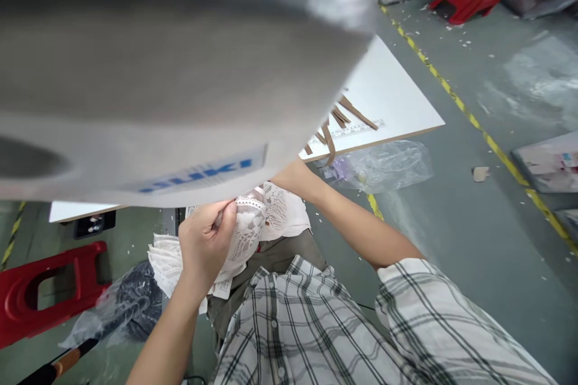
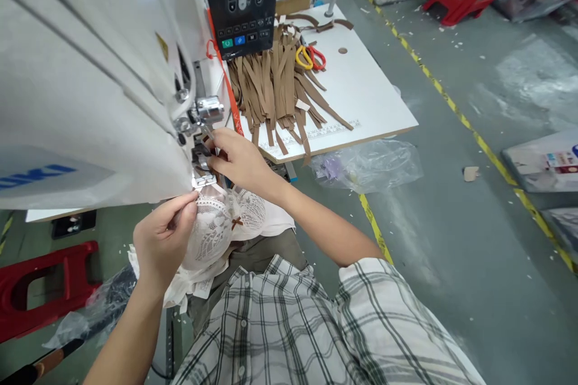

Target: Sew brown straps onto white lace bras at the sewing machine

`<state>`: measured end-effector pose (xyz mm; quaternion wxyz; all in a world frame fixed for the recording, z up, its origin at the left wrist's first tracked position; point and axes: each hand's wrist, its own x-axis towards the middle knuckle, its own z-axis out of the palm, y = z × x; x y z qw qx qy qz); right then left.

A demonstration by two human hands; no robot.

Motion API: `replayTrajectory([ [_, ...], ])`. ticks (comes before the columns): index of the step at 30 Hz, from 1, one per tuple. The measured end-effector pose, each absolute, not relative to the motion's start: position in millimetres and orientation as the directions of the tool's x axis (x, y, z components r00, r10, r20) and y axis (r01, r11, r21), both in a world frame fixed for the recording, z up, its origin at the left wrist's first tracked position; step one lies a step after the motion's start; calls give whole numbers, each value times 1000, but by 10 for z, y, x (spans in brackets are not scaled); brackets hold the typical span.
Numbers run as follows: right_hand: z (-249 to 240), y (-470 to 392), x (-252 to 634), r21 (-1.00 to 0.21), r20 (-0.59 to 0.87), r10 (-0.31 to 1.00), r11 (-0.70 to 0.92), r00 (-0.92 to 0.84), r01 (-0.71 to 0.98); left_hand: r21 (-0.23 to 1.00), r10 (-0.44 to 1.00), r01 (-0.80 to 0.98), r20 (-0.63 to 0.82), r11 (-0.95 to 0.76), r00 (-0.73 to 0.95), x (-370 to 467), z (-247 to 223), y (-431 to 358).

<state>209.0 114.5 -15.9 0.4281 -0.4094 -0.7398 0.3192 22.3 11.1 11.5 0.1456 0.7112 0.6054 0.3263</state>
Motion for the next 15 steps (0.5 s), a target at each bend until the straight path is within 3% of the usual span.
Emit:
replayTrajectory([
  [15, -198, 1135, 2119, -879, 376, 897, 424, -232, 218, 570, 944, 797, 329, -201, 4, 271, 123, 104],
])
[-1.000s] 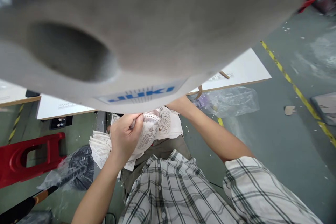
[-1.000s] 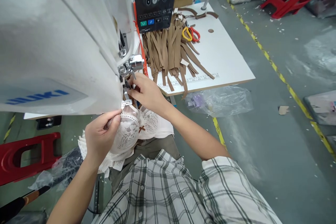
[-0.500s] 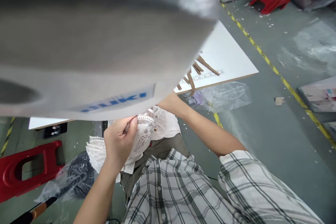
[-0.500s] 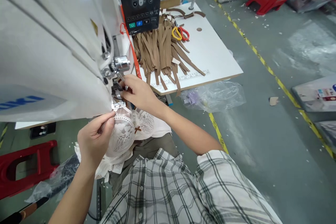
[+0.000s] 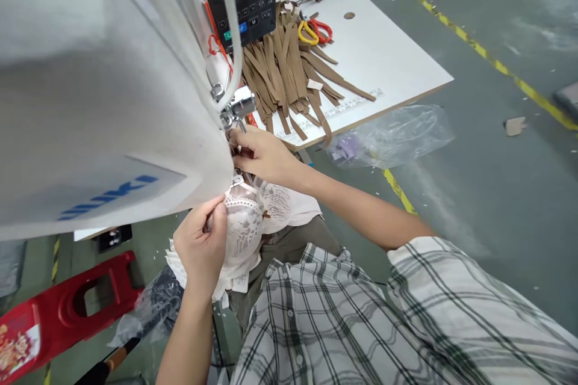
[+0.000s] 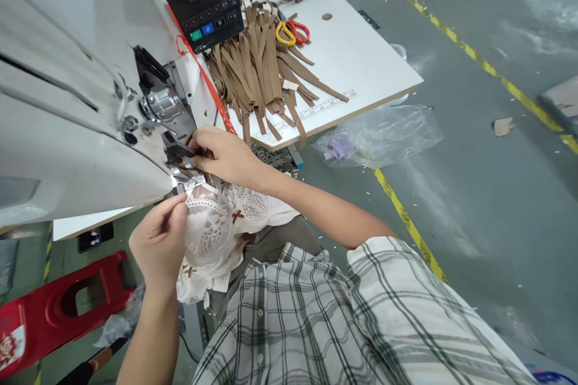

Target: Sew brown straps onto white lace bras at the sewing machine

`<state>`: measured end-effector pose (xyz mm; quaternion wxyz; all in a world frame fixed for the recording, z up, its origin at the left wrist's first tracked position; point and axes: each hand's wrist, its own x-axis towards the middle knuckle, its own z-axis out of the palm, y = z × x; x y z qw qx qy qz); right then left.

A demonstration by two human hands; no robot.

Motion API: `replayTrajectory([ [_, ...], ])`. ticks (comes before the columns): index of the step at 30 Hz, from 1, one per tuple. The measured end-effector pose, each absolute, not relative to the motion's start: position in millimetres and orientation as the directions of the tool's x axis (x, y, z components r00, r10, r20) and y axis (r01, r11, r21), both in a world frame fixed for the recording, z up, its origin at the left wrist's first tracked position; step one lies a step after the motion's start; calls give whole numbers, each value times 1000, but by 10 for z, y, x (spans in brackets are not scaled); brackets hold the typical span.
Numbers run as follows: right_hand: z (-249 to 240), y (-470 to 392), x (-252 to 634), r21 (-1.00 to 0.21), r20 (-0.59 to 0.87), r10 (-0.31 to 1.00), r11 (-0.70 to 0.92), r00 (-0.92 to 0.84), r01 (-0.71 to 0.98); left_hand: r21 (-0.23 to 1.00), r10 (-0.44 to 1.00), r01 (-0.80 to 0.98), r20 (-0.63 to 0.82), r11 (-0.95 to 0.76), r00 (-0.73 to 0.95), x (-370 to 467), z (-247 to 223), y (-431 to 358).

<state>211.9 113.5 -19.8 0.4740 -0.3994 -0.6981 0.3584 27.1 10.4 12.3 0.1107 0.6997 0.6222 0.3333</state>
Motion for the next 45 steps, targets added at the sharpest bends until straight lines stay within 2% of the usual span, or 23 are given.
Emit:
replayTrajectory([
  [7, -395, 862, 2183, -942, 336, 940, 336, -63, -1, 587, 937, 792, 344, -164, -61, 291, 110, 98],
  [11, -513, 641, 2213, -962, 271, 960, 268, -62, -61, 614, 936, 777, 336, -136, -102, 292, 92, 91],
  [20, -547, 407, 2242, -967, 238, 963, 224, -125, -119, 648, 937, 753, 321, -110, -140, 291, 112, 88],
  [27, -580, 363, 2236, -963, 264, 952, 251, -154, -103, 662, 935, 741, 322, -110, -148, 275, 119, 89],
  [36, -585, 345, 2239, -971, 223, 961, 204, -164, -124, 692, 937, 716, 304, -93, -172, 260, 91, 116],
  [38, -576, 286, 2211, -966, 143, 970, 94, -196, -239, 716, 954, 693, 257, -82, -152, 232, 106, 89],
  [40, -560, 192, 2186, -907, 12, 957, -112, -290, -407, 724, 982, 686, 173, -75, -75, 198, 140, 28],
  [42, -539, 90, 2172, -786, -118, 906, -336, -407, -520, 721, 995, 687, 89, -90, 36, 168, 185, -57],
  [45, -515, -17, 2156, -613, -265, 814, -556, -517, -562, 724, 979, 672, 23, -157, 203, 139, 238, -173],
])
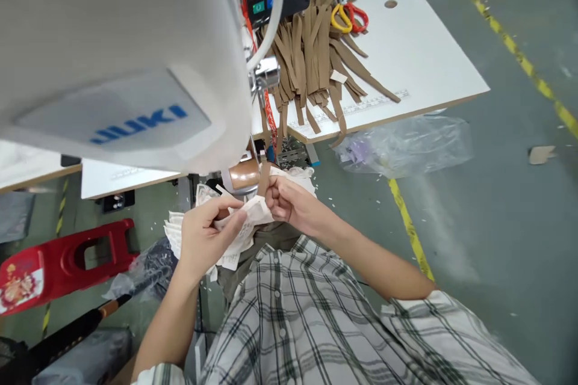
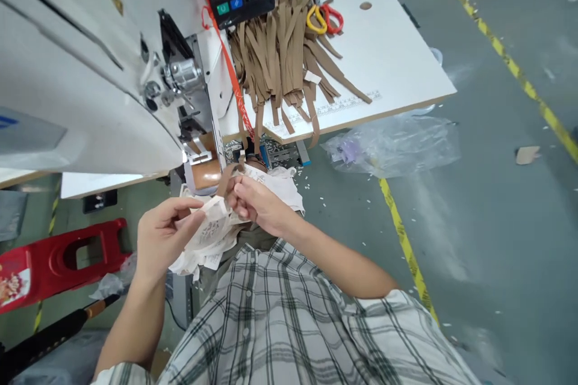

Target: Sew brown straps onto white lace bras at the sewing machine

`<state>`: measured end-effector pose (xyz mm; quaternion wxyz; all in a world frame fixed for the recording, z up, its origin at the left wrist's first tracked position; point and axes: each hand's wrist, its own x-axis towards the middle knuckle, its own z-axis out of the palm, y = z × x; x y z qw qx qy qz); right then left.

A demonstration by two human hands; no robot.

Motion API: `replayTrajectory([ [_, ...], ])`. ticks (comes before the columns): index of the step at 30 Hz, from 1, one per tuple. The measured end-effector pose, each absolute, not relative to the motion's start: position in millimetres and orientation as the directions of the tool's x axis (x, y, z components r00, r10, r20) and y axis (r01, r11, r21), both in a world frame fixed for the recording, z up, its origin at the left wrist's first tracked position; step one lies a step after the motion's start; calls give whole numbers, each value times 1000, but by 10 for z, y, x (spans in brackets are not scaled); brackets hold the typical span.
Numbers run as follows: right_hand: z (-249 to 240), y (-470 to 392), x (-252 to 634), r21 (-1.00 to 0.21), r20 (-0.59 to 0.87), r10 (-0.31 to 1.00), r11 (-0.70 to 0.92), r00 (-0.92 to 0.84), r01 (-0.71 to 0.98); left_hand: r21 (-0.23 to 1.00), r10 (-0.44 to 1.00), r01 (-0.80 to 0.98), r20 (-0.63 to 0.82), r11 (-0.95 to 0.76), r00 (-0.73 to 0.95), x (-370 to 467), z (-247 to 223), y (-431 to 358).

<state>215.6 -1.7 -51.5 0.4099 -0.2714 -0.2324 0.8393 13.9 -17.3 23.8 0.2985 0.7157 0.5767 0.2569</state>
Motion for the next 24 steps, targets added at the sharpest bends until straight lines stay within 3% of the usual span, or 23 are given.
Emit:
replayTrajectory([
  [3, -519, -74, 2130, -568, -333, 774, -620, -538, -541, 691, 945, 688, -22, -222, 326, 128, 227, -239],
  [5, -513, -128, 2121, -672, -298, 823, -541, -483, -506, 603, 928, 742, -9, -292, 373, 130, 168, -266],
  [8, -448, -273, 2142, -914, -59, 925, -201, -376, -352, 424, 888, 783, 149, -456, 436, 136, 19, -310],
  [10, -375, -393, 2168, -974, 195, 921, 141, -336, -179, 328, 841, 780, 304, -533, 447, 133, -83, -343],
  [13, -277, -555, 2185, -825, 514, 794, 562, -323, 68, 238, 762, 788, 516, -567, 392, 112, -169, -392],
  [15, -240, -634, 2172, -721, 609, 718, 678, -336, 142, 219, 709, 787, 613, -576, 349, 93, -171, -424],
  [24, -97, -775, 2021, -639, 629, 679, 729, -379, 245, 266, 646, 741, 709, -617, 284, -33, -70, -485],
])
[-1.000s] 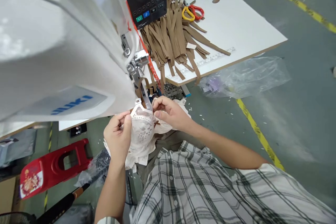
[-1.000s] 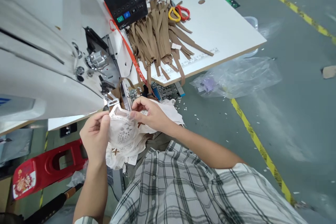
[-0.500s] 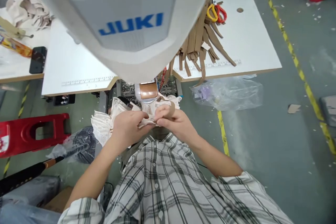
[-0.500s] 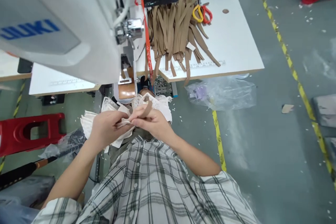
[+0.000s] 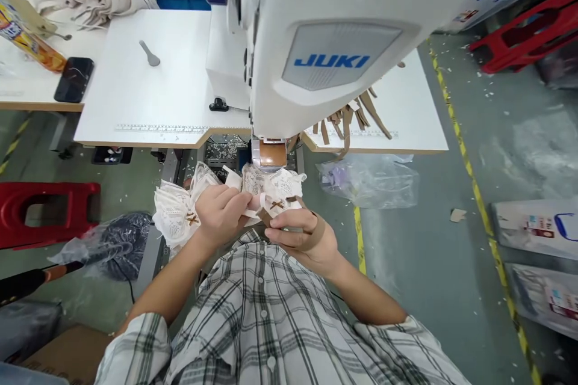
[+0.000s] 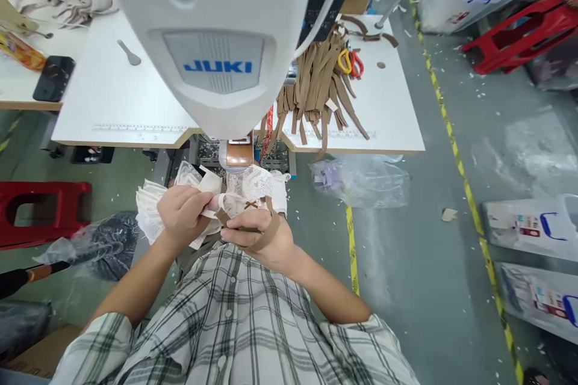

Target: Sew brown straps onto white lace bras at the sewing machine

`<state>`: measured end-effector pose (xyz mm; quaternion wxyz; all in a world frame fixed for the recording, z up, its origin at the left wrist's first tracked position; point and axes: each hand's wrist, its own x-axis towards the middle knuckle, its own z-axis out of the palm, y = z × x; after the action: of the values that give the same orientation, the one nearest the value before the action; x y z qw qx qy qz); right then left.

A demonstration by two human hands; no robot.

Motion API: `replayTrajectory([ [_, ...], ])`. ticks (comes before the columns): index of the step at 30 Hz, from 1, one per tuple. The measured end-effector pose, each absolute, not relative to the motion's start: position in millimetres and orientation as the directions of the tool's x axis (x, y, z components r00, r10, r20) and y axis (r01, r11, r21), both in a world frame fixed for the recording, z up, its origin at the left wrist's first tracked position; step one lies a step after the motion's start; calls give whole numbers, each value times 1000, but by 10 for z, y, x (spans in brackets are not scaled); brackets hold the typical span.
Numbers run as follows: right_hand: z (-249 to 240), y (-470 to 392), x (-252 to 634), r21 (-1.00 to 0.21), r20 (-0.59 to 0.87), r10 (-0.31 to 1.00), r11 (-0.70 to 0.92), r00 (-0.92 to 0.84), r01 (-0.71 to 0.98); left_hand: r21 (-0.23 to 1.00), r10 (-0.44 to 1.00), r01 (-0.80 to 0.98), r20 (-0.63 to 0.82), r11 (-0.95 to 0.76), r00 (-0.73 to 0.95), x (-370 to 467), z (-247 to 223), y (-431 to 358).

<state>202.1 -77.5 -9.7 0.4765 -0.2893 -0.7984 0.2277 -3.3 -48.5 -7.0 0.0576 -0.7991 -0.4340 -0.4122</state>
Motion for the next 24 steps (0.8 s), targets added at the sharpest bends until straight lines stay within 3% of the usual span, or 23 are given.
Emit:
replayTrajectory([
  [6, -36, -765, 1879, -627, 626, 676, 733, -388, 265, 283, 637, 726, 722, -627, 269, -166, -85, -487],
  [12, -73, -774, 1815, -703, 573, 713, 681, -404, 206, 319, 720, 762, 643, -563, 262, -247, -91, -497],
  [14, -96, -769, 1801, -724, 553, 748, 650, -368, 233, 395, 804, 773, 545, -496, 238, -240, -25, -566],
  [16, -133, -753, 1785, -761, 507, 811, 580, -291, 290, 550, 898, 743, 410, -382, 158, -220, 51, -693],
  [18, -185, -735, 1771, -803, 457, 865, 502, -210, 322, 782, 980, 591, 167, -196, 104, -192, 87, -841],
  [20, -245, -731, 1763, -819, 426, 886, 464, -184, 338, 946, 971, 308, -162, 103, 174, -153, 48, -951],
  [22, -305, -747, 1762, -814, 407, 887, 461, -221, 354, 916, 877, -13, -379, 401, 294, -91, -57, -988],
  [24, -353, -774, 1772, -790, 420, 865, 498, -276, 357, 796, 838, -287, -450, 533, 309, -13, -176, -960],
])
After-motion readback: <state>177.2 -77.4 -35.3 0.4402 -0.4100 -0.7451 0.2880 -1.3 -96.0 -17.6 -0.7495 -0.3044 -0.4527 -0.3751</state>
